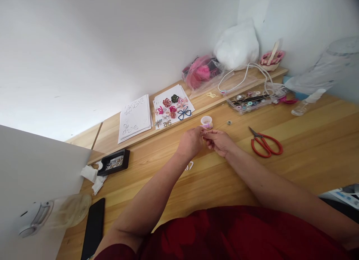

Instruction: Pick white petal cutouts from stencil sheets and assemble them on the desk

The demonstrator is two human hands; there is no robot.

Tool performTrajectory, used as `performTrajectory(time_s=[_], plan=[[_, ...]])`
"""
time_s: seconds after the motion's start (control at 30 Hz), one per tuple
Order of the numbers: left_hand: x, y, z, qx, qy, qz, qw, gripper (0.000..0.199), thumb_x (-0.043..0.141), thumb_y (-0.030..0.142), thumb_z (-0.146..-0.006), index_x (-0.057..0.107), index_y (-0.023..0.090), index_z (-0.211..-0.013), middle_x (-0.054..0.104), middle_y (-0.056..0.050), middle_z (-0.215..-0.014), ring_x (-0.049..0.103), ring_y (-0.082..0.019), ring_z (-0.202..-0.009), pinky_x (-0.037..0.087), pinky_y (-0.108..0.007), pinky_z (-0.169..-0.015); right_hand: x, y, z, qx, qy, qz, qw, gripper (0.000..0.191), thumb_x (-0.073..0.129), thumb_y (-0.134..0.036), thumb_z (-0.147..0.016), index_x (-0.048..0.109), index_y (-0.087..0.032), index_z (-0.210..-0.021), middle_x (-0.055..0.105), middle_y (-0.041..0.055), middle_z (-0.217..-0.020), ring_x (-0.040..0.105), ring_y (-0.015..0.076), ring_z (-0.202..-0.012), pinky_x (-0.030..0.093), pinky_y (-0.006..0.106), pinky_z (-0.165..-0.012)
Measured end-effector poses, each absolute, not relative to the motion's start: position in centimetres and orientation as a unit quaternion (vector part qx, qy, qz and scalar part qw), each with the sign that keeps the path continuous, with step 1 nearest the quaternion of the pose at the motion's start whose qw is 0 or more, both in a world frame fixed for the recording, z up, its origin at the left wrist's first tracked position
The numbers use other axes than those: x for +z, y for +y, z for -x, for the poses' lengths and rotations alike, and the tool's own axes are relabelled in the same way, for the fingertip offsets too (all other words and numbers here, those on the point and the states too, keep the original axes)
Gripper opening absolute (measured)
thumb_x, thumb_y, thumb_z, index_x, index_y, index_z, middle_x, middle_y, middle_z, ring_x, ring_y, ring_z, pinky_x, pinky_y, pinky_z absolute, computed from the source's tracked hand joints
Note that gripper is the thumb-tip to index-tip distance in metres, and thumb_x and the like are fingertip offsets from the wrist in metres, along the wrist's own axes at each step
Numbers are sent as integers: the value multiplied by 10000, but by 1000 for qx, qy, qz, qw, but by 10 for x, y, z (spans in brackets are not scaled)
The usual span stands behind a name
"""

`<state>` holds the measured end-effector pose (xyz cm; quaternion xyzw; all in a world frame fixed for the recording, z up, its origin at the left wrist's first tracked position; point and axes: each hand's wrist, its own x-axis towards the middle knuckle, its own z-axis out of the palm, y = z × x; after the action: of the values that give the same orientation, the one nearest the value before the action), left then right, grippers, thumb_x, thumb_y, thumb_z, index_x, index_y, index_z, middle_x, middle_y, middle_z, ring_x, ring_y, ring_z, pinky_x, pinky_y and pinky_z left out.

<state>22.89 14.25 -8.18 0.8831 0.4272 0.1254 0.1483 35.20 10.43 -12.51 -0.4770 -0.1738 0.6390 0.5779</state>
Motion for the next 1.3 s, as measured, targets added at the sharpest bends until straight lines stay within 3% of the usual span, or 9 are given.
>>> performTrajectory(time_s=[0.4,0.7,0.97,1.3], plan=[[-90,150,-217,183,416,-875,165,189,555,196,-882,744,209,-895,757,-36,-876,676,-162,-794,468,-248,-748,-125,106,-353,639,-147,486,577,119,743,-157,-736,629,-156,-704,551,-30,-564,450,53,-429,293,156,-330],[-91,149,-211,176,423,-879,129,197,541,207,-876,738,208,-871,744,-47,-841,656,-157,-743,442,-251,-703,-119,106,-353,640,-129,498,572,124,716,-130,-737,604,-163,-696,580,-26,-599,463,52,-422,264,165,-317],[-95,144,-202,179,415,-886,103,205,525,212,-898,720,207,-835,730,-59,-835,658,-168,-796,451,-258,-751,-118,106,-353,638,-130,503,569,93,684,-122,-777,620,-149,-715,568,-24,-589,478,51,-419,284,153,-315],[-98,143,-200,174,437,-877,97,206,521,261,-914,723,222,-914,744,-48,-860,674,-166,-789,451,-254,-725,-119,106,-352,637,-137,509,562,138,697,-120,-772,588,-159,-699,558,-29,-566,475,51,-404,283,146,-305]])
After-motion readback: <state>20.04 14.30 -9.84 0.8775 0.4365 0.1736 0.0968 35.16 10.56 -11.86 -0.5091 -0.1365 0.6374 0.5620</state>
